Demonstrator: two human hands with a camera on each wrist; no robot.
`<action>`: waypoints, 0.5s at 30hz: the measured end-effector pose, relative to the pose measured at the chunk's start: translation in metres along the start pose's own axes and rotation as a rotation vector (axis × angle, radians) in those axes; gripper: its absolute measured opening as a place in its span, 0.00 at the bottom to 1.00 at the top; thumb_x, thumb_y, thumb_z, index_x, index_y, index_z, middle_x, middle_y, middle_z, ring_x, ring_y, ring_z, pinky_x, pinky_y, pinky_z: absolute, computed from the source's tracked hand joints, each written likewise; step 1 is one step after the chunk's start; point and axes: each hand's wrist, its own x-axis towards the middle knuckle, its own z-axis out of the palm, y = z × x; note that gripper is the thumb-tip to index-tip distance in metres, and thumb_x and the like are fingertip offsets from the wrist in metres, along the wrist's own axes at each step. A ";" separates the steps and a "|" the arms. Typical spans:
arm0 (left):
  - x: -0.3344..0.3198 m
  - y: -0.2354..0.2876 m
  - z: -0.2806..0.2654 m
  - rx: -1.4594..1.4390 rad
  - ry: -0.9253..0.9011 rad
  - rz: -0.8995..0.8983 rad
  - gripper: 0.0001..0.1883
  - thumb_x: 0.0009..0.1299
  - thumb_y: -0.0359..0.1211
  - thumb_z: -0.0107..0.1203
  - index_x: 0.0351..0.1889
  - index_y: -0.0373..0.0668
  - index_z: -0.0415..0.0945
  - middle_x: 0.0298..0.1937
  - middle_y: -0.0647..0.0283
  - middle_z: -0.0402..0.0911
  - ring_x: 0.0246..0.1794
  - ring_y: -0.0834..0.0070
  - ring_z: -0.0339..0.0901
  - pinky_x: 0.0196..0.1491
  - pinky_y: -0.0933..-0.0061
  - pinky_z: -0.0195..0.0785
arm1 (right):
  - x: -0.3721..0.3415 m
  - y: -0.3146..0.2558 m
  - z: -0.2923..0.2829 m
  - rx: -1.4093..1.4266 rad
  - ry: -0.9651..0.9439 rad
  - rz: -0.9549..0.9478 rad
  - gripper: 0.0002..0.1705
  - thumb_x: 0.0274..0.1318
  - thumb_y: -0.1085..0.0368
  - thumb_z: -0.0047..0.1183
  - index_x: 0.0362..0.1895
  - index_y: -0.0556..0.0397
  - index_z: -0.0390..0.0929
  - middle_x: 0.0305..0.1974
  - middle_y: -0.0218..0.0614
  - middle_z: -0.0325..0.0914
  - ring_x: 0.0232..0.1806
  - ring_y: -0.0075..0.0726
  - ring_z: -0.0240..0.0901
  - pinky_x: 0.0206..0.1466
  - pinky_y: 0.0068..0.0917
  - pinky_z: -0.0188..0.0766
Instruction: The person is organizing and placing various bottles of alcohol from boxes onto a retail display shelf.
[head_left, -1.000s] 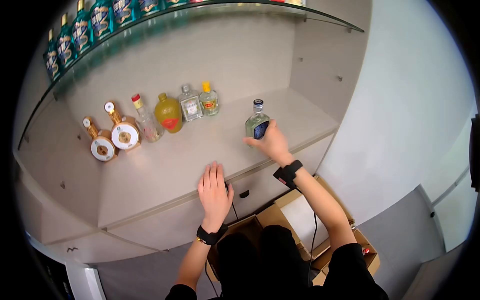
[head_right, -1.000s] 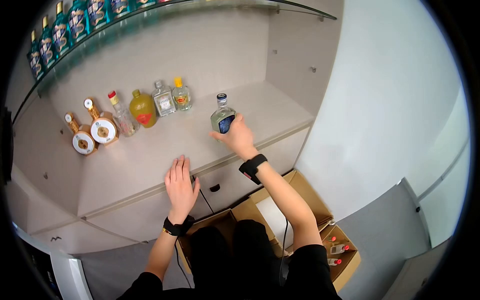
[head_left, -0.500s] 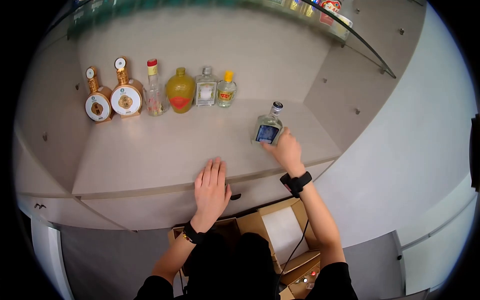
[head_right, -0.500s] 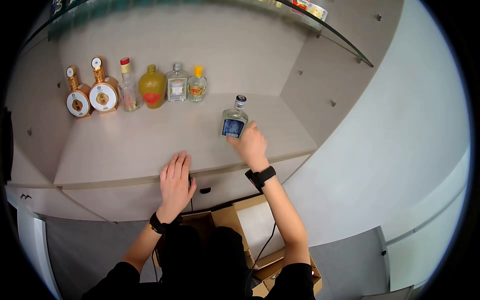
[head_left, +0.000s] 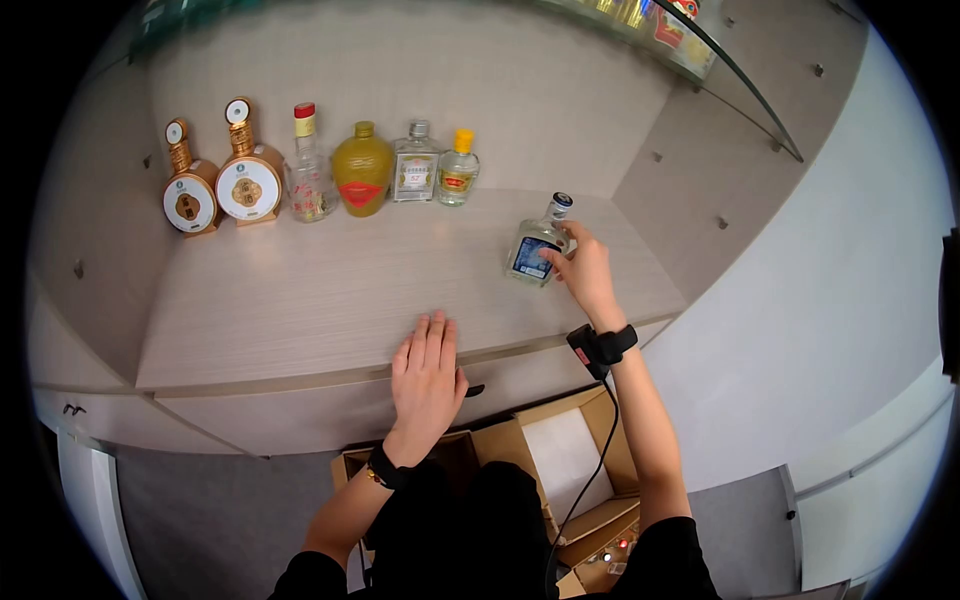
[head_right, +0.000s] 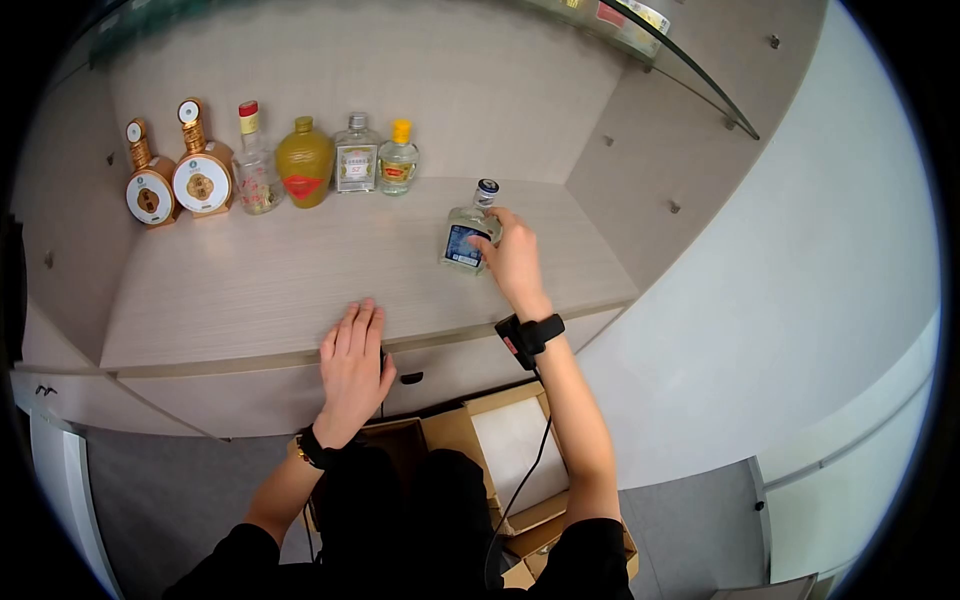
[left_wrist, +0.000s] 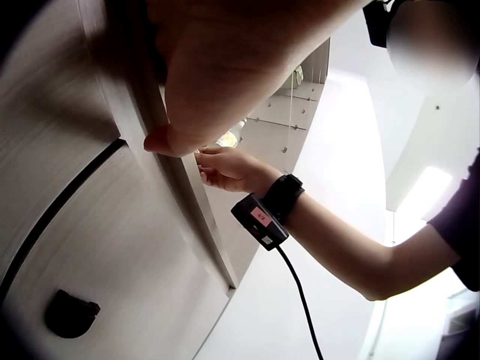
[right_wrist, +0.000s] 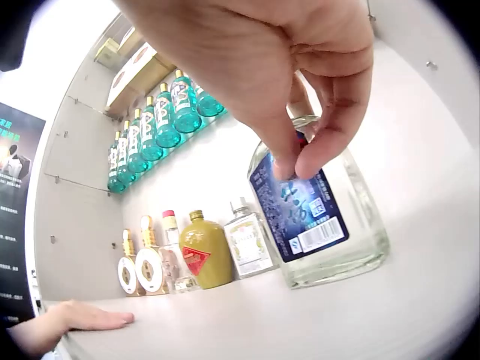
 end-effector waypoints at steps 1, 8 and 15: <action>0.000 0.000 0.000 -0.009 -0.004 0.006 0.31 0.51 0.33 0.54 0.57 0.35 0.65 0.62 0.55 0.64 0.62 0.63 0.60 0.62 0.65 0.49 | 0.004 0.006 0.003 -0.026 0.018 -0.036 0.25 0.40 0.69 0.64 0.45 0.61 0.71 0.36 0.50 0.75 0.19 0.41 0.73 0.27 0.33 0.70; 0.000 -0.001 0.000 -0.068 -0.006 0.009 0.31 0.52 0.31 0.54 0.57 0.34 0.63 0.62 0.53 0.62 0.63 0.60 0.58 0.60 0.62 0.49 | 0.040 0.019 0.014 -0.115 0.021 -0.108 0.21 0.39 0.69 0.64 0.40 0.59 0.72 0.24 0.47 0.75 0.20 0.43 0.73 0.26 0.34 0.68; -0.002 0.000 0.001 -0.056 0.022 0.012 0.31 0.52 0.31 0.54 0.57 0.34 0.63 0.62 0.53 0.62 0.62 0.59 0.58 0.60 0.61 0.50 | 0.097 0.036 0.043 -0.261 -0.015 -0.067 0.22 0.40 0.68 0.63 0.43 0.56 0.73 0.26 0.45 0.77 0.20 0.41 0.73 0.27 0.33 0.70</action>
